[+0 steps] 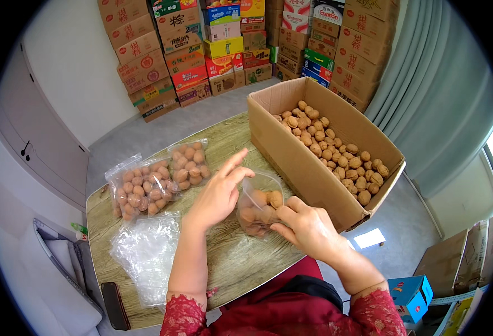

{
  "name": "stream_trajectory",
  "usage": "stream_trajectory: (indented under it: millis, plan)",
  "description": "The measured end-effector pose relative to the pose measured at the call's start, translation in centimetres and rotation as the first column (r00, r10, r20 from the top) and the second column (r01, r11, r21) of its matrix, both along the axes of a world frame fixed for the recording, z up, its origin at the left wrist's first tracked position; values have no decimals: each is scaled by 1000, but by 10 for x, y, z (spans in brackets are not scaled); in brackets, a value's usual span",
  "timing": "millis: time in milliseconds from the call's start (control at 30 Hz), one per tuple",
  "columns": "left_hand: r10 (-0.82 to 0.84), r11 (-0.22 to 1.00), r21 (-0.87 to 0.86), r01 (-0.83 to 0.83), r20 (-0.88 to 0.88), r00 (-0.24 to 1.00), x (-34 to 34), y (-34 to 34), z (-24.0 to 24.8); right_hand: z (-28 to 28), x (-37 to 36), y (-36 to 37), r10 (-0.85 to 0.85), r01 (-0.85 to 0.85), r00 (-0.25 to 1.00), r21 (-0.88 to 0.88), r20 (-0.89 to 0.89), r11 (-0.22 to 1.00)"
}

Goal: The person places walnuts from a cardboard box into plastic bags by hand and seals the bags.

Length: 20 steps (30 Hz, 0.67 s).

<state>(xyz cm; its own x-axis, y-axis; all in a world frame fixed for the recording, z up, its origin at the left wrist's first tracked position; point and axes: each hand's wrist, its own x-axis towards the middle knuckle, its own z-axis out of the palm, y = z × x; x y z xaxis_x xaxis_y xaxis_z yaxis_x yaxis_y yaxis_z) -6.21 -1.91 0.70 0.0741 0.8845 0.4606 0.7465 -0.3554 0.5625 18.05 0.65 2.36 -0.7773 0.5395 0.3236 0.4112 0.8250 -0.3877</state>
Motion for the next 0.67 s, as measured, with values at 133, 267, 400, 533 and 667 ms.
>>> stream_trajectory:
  millis: [133, 267, 400, 533, 667]
  plan:
    - [-135, 986, -72, 148, 161, 978, -15, 8, -13, -16, 4, 0, -13, 9, 979, -19, -204, 1000]
    - [-149, 967, -164, 197, 267, 952, -23, 9, -13, -17, 15, 8, -46, 21, 947, -82, -319, 996]
    - [-30, 968, -224, 115, 351, 936, -29, -3, -2, -13, 15, 14, -41, -5, 944, -136, -328, 991]
    - [-53, 954, -267, 137, 300, 953, -35, -32, 23, -9, 12, 24, -22, -25, 940, -132, -339, 991]
    - [-49, 936, -332, 112, 192, 980, -35, -56, 43, -5, 4, 31, 13, -61, 944, -135, -331, 989]
